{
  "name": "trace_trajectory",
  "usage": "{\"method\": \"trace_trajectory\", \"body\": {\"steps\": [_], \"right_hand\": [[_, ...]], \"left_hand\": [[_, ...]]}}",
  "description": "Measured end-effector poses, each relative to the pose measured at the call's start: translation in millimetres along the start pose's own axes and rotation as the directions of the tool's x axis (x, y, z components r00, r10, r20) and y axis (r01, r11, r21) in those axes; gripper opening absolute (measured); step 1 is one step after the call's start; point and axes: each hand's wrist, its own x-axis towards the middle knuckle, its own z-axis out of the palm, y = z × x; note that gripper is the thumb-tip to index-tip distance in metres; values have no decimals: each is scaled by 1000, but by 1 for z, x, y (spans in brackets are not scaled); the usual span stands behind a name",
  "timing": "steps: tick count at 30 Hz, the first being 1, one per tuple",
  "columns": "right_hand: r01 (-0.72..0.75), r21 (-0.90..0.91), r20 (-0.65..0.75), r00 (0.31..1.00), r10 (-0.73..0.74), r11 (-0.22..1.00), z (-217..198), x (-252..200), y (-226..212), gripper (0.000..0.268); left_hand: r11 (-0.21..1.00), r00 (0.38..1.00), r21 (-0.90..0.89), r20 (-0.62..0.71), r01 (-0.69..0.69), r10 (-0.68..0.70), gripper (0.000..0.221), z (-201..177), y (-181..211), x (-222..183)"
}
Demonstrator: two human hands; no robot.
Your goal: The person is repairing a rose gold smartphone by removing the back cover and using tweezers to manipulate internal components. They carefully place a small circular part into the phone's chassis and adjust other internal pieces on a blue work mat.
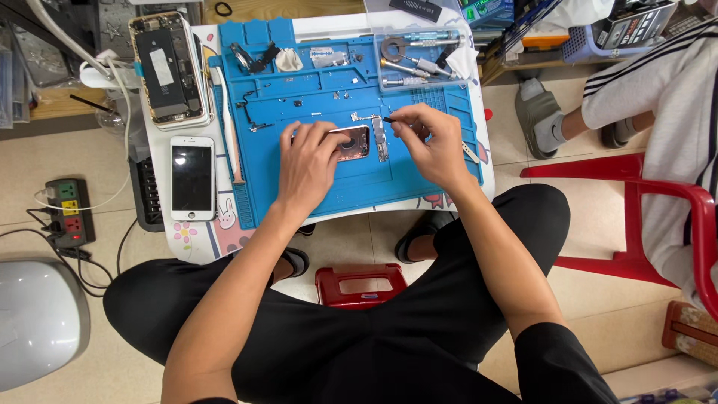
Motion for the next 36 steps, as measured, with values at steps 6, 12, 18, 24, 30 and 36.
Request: {"method": "trace_trajectory", "body": {"steps": [6, 12, 18, 24, 30, 36], "right_hand": [[-18, 12, 45, 999, 17, 1000, 17, 4, 11, 16], [-5, 20, 36, 999, 4, 1000, 23, 7, 8, 15], [28, 36, 48, 998, -29, 999, 29, 3, 7, 21], [51, -28, 136, 990, -47, 998, 37, 4, 13, 13], [110, -160, 158, 984, -84, 981, 41, 3, 12, 9], [173, -271, 94, 984, -152, 947, 52, 0, 18, 8]], "left_hand": [[1000, 1000, -2, -11, 8, -8, 22, -2, -2, 1], [1000, 1000, -17, -16, 20, -20, 26, 2, -3, 1], [998, 999, -61, -28, 20, -22, 25, 3, -4, 1], [996, 997, -72, -47, 56, -59, 19, 9, -6, 0], [993, 997, -99, -36, 70, -74, 23, 3, -4, 4], [986, 996, -140, -7, 86, -88, 24, -1, -8, 7]]}}
